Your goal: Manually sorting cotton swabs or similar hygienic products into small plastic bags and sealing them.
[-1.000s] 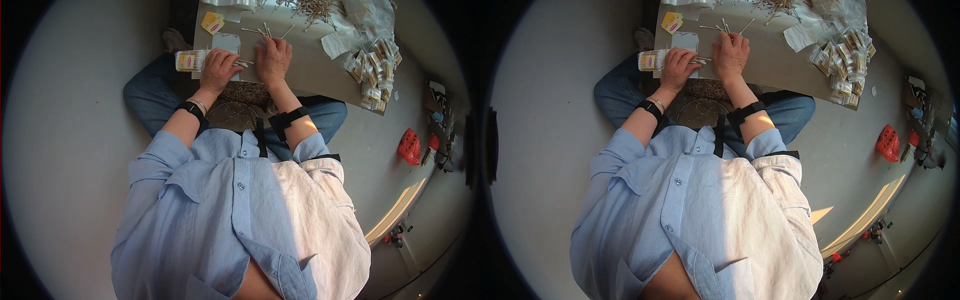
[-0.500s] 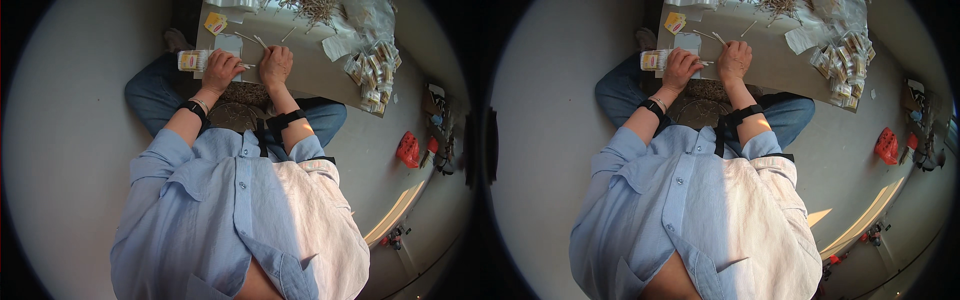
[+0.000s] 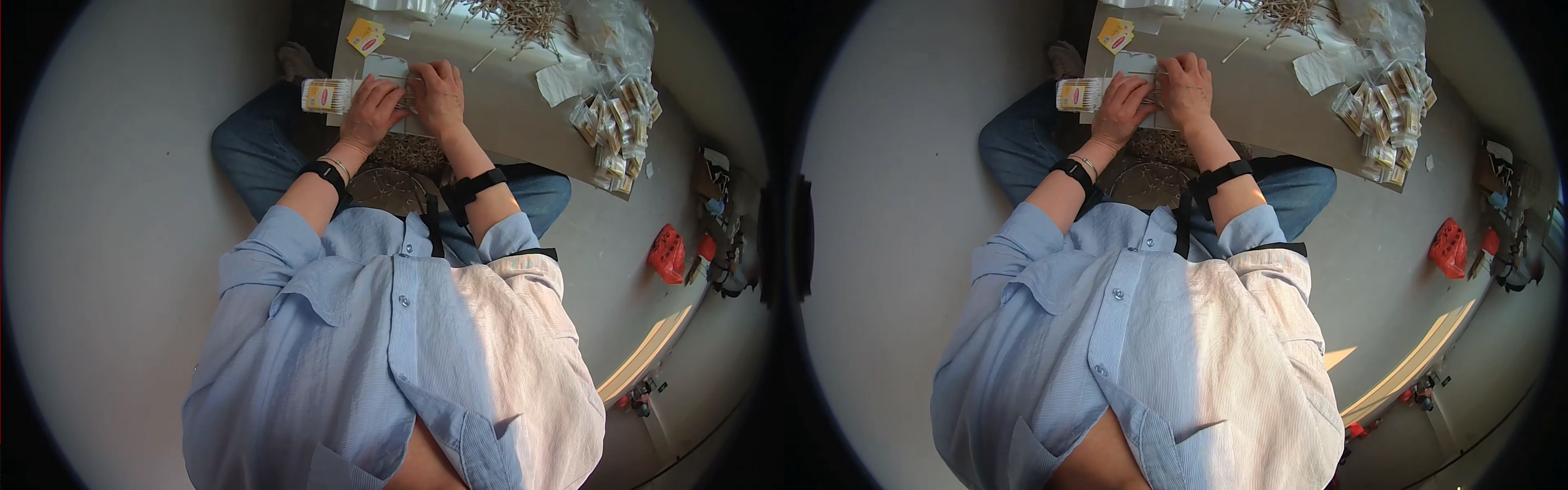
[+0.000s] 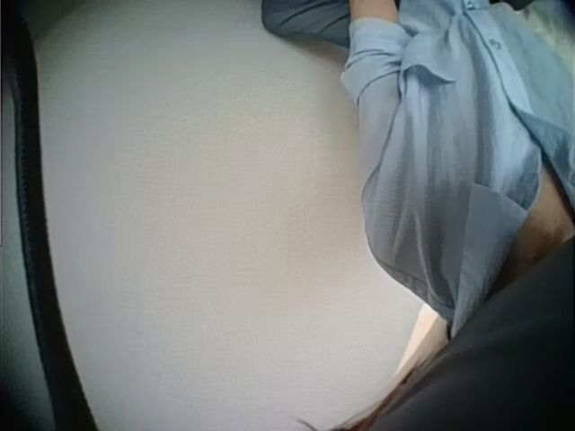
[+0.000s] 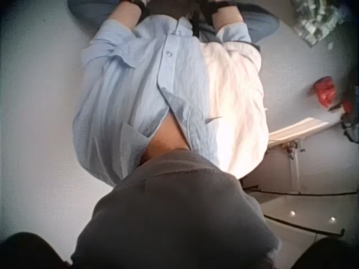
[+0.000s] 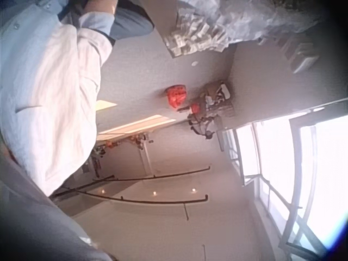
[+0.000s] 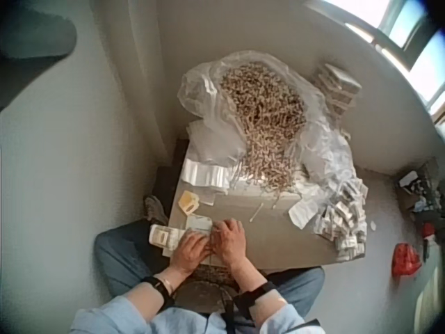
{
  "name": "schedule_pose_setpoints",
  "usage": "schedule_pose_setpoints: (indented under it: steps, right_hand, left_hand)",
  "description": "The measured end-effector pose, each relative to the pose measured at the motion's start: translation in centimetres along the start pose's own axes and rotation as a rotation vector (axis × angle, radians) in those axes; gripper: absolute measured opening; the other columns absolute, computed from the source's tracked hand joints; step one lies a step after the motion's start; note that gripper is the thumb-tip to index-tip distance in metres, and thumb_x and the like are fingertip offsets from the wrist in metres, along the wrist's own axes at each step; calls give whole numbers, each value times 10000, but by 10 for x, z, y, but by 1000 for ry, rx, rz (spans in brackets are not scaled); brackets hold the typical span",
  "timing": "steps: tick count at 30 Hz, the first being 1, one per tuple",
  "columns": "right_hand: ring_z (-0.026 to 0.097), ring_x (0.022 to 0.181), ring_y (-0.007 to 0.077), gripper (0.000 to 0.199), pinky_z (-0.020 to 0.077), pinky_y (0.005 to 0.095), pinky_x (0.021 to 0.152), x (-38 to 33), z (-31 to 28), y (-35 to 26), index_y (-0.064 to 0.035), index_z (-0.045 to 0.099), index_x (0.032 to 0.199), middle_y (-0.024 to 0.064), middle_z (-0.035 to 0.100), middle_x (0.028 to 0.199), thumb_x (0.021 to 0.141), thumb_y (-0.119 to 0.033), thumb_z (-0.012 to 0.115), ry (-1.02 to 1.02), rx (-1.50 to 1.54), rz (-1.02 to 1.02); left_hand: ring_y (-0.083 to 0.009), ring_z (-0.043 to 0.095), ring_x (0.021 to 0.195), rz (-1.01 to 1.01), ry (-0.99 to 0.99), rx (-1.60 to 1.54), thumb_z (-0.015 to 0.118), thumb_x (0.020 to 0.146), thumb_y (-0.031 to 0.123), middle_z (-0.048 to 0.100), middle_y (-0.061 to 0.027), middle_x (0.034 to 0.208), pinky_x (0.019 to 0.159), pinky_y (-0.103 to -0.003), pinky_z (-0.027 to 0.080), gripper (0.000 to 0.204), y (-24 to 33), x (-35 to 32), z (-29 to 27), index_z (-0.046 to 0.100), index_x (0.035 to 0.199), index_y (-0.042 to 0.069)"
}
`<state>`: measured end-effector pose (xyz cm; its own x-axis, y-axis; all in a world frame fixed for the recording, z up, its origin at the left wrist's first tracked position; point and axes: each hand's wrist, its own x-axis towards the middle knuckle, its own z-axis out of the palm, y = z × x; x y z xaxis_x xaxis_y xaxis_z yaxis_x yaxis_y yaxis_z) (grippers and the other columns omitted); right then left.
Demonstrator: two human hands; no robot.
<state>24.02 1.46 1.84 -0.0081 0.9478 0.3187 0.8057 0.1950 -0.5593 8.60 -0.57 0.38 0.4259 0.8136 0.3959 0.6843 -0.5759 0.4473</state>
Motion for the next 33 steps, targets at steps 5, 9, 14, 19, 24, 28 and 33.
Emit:
schedule_pose_setpoints:
  steps: [5,9,14,19,24,28,33]
  right_hand:
    - [522,889,284,118,440,390,765,9,-5,8,-93,595,863,80,537,903,764,-146,628,-196,-202,-19]
    - [515,883,290,119,434,391,763,-23,-22,22,-83,574,853,92,518,890,764,-142,627,-96,-252,175]
    - [515,894,286,144,433,400,778,-65,-63,16,-96,569,868,95,509,894,750,-100,653,-337,-63,63]
    - [495,1000,329,288,423,414,865,-8,-63,49,-74,580,1009,122,519,1022,756,-157,688,16,-8,315]
    - [446,1058,385,384,391,434,911,74,-58,120,-49,567,1076,191,476,1128,743,-186,699,273,-216,509]
    - [465,1012,351,275,398,420,885,80,-39,127,-65,589,1017,154,504,1068,772,-168,658,211,-250,534]
    - [487,948,321,114,411,412,834,58,-19,98,-92,620,905,105,539,983,792,-107,619,265,-177,412]
  left_hand:
    - [-236,543,977,13,39,-21,727,711,239,544,-54,957,1021,-432,392,328,2,3,-4,622,981,85]
    - [-245,537,976,43,32,-4,722,721,260,541,-54,949,1014,-438,400,308,4,8,-5,620,957,90]
    - [-243,521,994,-10,19,-9,726,711,274,532,-50,948,1020,-439,394,301,0,3,-4,608,920,93]
    - [-242,513,1002,-10,20,-21,727,708,258,525,-51,948,1025,-440,386,282,4,6,-4,604,903,97]
    - [-251,521,988,-4,-1,-17,735,704,254,528,-57,947,1021,-448,391,292,4,6,-5,607,908,89]
    - [-257,525,977,-4,-10,-17,740,704,252,531,-62,938,1012,-458,398,290,3,7,-6,605,897,82]
    - [-250,523,977,-4,-5,-16,738,699,247,524,-55,929,1020,-449,391,281,2,10,-5,599,889,92]
